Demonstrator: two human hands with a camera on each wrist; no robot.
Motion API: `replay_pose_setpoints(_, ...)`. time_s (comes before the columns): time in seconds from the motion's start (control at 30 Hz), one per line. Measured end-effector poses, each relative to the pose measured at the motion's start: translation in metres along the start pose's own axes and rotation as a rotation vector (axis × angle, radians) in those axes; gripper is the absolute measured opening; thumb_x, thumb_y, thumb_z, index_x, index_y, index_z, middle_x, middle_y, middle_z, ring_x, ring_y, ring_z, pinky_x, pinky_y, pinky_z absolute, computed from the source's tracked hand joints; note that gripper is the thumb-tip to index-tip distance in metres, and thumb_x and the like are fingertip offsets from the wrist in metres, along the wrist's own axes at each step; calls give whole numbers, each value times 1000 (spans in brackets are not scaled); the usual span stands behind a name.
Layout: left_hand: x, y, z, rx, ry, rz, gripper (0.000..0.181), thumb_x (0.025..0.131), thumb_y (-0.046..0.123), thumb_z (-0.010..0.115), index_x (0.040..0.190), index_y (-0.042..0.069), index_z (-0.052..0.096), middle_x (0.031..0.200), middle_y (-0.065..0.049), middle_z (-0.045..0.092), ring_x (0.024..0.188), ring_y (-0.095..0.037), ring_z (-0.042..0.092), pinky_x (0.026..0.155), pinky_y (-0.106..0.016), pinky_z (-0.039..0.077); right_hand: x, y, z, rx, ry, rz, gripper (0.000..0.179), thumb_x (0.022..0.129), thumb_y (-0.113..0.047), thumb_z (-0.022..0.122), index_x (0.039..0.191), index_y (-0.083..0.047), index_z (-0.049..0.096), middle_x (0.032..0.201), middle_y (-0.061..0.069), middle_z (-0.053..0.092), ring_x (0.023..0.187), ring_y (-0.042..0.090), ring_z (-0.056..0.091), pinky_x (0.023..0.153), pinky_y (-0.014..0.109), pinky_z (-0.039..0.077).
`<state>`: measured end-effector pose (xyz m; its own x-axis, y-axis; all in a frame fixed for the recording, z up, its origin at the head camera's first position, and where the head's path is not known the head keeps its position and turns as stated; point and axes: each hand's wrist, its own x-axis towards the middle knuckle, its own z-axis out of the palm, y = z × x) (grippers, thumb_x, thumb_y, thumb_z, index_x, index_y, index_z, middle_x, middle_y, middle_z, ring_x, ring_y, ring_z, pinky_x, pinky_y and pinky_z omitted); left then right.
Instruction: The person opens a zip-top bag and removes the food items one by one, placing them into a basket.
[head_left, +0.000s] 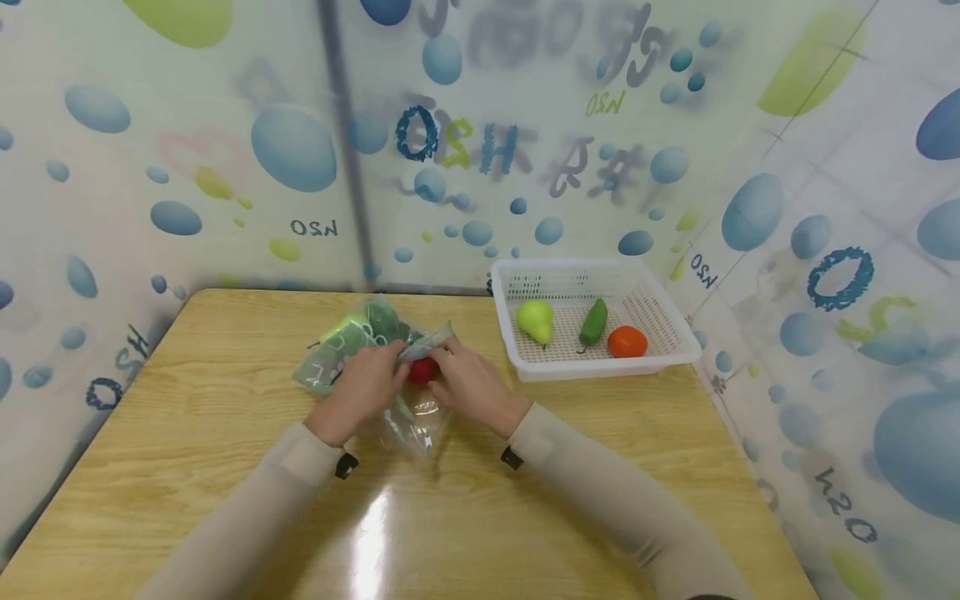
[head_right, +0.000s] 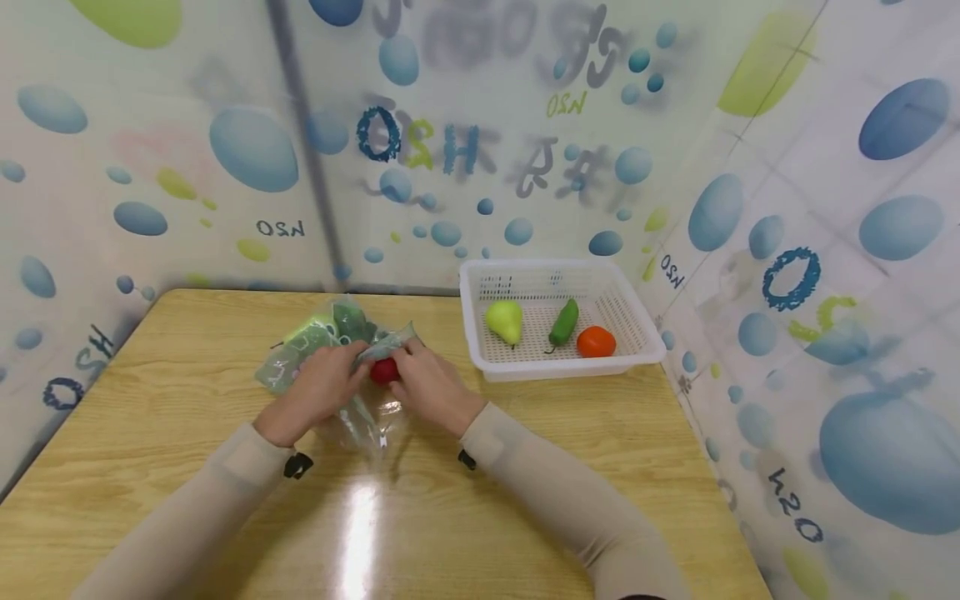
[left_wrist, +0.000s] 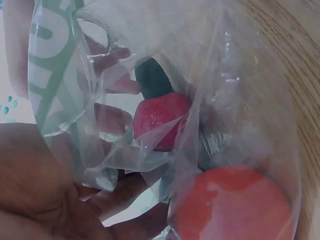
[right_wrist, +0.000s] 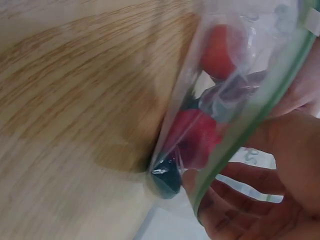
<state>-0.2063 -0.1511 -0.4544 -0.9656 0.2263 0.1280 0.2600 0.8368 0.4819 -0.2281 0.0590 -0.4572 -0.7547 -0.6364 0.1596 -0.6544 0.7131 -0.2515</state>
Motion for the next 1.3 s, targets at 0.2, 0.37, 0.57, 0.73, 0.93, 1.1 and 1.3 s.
replay_pose_setpoints(0.2,-1,1,-4,-54,-11,-44,18,119,12,62,106,4,70,82,-8,67,69,-21,61,61,-32,49,5,3,9,10,10,1,59,108,-25,87,160,-8,65,155,16,68,130,24,79,105,35,69)
replay_pose_setpoints(0.37,-2,-1,-8,-105,3,-74,15,119,12,62,113,3,73,83,-9,69,70,-21,61,62,-32,48,10,-1,13,-12,-7,34,62,107,-31,89,157,-7,62,147,17,67,125,24,80,99,34,71)
replay_pose_setpoints(0.57,-4,-4,-11,-139,69,-55,18,116,9,67,124,-2,78,99,-18,81,79,-28,69,69,-40,58,14,-6,21,-81,-3,7,66,106,-35,90,156,-6,59,148,17,68,126,26,80,95,37,72)
replay_pose_setpoints(0.73,-10,-7,-12,-57,183,-76,26,111,18,74,129,0,83,135,-32,76,122,-53,71,100,-71,60,14,-9,23,-87,-33,-8,79,107,-34,89,172,-12,50,164,17,63,133,29,79,97,41,73)
replay_pose_setpoints(0.93,-17,-7,-28,9,52,-260,47,116,38,70,152,8,73,178,-38,38,159,-72,38,120,-95,32,16,-10,27,-123,-66,-2,72,106,-41,90,166,-18,58,157,16,67,128,29,81,98,43,72)
replay_pose_setpoints(1.1,-18,-17,-31,19,-13,-268,60,117,44,65,162,4,63,182,-43,28,159,-77,36,118,-96,38,15,-12,27,-106,-98,-10,70,105,-37,91,162,-12,58,148,14,73,127,27,79,101,42,71)
replay_pose_setpoints(1.3,-15,-29,-38,-4,-48,-263,70,119,49,58,168,0,54,182,-49,19,155,-81,39,114,-95,44,11,-12,22,-7,-85,-44,66,104,-27,92,160,-10,62,143,14,75,126,25,78,103,39,70)
